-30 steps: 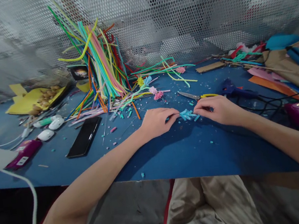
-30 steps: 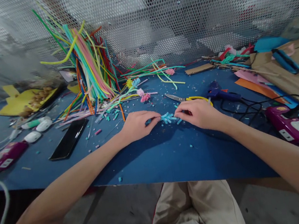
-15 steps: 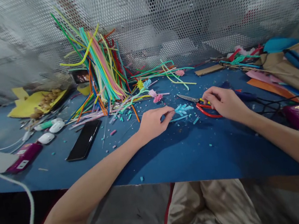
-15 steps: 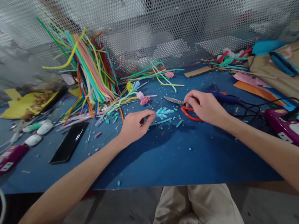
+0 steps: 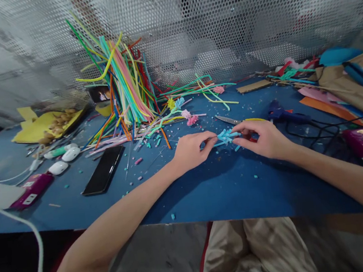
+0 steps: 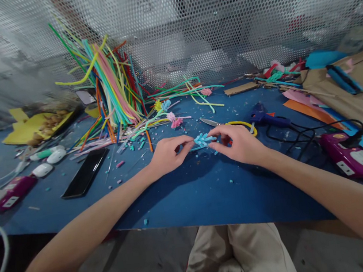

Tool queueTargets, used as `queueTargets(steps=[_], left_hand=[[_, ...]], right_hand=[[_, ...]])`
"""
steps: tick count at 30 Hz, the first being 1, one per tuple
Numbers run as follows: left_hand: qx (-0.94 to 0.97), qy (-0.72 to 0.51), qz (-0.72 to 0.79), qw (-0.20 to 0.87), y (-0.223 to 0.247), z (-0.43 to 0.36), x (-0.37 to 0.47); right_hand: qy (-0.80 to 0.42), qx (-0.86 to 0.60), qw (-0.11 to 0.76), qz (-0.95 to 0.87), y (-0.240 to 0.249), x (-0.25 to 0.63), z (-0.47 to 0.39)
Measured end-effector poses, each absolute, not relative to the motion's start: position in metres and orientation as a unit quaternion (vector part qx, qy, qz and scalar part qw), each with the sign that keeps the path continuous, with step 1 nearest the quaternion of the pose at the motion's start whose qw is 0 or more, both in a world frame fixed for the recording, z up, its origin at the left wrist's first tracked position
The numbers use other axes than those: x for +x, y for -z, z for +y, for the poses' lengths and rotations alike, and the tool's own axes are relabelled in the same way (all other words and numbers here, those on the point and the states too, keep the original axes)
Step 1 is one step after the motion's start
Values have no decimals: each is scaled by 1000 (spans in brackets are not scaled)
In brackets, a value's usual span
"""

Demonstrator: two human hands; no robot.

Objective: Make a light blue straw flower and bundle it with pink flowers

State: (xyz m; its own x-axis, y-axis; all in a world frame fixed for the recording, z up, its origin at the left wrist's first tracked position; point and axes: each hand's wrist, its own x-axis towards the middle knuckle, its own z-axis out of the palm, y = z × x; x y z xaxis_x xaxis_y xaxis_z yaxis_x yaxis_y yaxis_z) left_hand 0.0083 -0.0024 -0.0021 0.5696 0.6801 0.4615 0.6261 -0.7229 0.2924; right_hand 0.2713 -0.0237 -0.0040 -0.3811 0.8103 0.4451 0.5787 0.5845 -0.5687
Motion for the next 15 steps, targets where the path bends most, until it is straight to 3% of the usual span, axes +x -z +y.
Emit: queueTargets(steps=[15], left_hand=[[887, -285, 361, 41, 5, 1, 8]], right_hand=[[-116, -454, 283, -837, 2, 269, -21]])
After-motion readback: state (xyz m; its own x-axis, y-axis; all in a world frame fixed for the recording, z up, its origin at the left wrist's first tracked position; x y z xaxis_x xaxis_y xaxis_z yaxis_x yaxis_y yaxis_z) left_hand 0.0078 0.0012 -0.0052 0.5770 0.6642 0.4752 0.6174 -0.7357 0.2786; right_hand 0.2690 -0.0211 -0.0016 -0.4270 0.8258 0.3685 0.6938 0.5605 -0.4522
